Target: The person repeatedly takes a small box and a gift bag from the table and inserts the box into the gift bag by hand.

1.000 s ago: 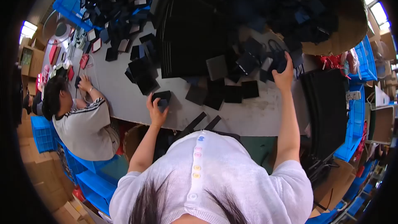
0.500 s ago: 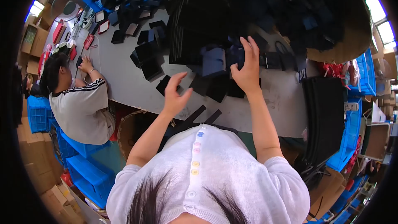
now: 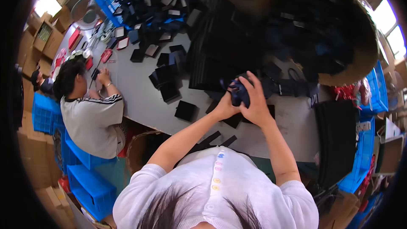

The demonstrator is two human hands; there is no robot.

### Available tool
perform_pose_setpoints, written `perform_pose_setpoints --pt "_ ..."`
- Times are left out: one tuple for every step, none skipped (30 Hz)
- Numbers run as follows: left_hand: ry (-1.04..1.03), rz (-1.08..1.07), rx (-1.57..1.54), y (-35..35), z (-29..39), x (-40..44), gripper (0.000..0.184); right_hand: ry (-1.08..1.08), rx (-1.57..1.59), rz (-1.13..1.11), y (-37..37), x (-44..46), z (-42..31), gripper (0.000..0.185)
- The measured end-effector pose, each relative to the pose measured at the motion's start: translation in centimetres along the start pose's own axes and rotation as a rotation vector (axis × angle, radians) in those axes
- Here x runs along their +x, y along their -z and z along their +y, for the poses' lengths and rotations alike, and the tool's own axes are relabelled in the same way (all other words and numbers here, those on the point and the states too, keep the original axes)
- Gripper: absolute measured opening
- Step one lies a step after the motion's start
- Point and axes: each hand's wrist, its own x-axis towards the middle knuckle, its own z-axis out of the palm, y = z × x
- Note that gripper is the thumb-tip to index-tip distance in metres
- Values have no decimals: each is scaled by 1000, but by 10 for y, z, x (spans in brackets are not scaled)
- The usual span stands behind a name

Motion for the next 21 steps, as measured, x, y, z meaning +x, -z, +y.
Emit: perform_pose_setpoints --pt "97 36 8 -2 -6 0 92 -56 31 -15 -4 -3 3 77" --pt "-47 -25 107 -3 -24 3 90 -95 136 -1 -7 -6 6 82" --pt "-193 -80 208 -4 -21 6 88 -166 261 19 -8 -7 4 86" --pt "-173 20 222 -9 -17 -2 85 -84 70 42 -5 -6 9 92" --pt "-176 7 215 -12 -14 -1 85 -7 -119 59 -3 -5 16 97" --pt "-60 5 -64 -16 -10 -2 83 -21 -127 65 -5 -8 25 97" --pt "61 2 -344 -19 -8 -3 81 -152 -36 18 -7 -12 37 102" --pt "114 31 -181 -17 -13 -6 75 -282 49 -20 -4 -14 49 108" --pt "-150 89 112 -15 -35 -3 71 -398 199 -77 0 -14 54 116" --pt "-102 45 283 -8 -45 0 71 -533 47 -180 8 -15 52 117" --pt "-229 104 435 -4 -47 5 70 -671 -99 -279 14 -15 50 117" --pt "-20 44 475 2 -40 4 71 -695 -634 -351 22 -12 37 118" --pt "-118 53 820 7 -58 -4 70 -718 -647 -337 35 -14 31 118" --pt "25 -87 894 13 -60 -5 71 -707 -628 -222 47 -10 27 117" --pt "426 -362 892 17 -15 2 72 -684 -611 -111 58 -4 25 116" --pt "625 -486 946 18 32 9 76 -577 -482 -36 66 -5 22 117" --pt "828 -611 998 18 63 15 81 -585 -484 -34 69 -6 16 117" --pt "830 -618 996 17 70 9 81 -443 -242 -1 70 -5 8 117" --pt "479 -399 626 15 73 -2 89 -296 2 25 69 -5 1 117" --pt "142 -162 260 16 73 -14 97 -282 120 -46 64 -5 -7 117" --pt "157 -194 29 13 65 -16 111 -230 120 -99 53 -5 -15 114"
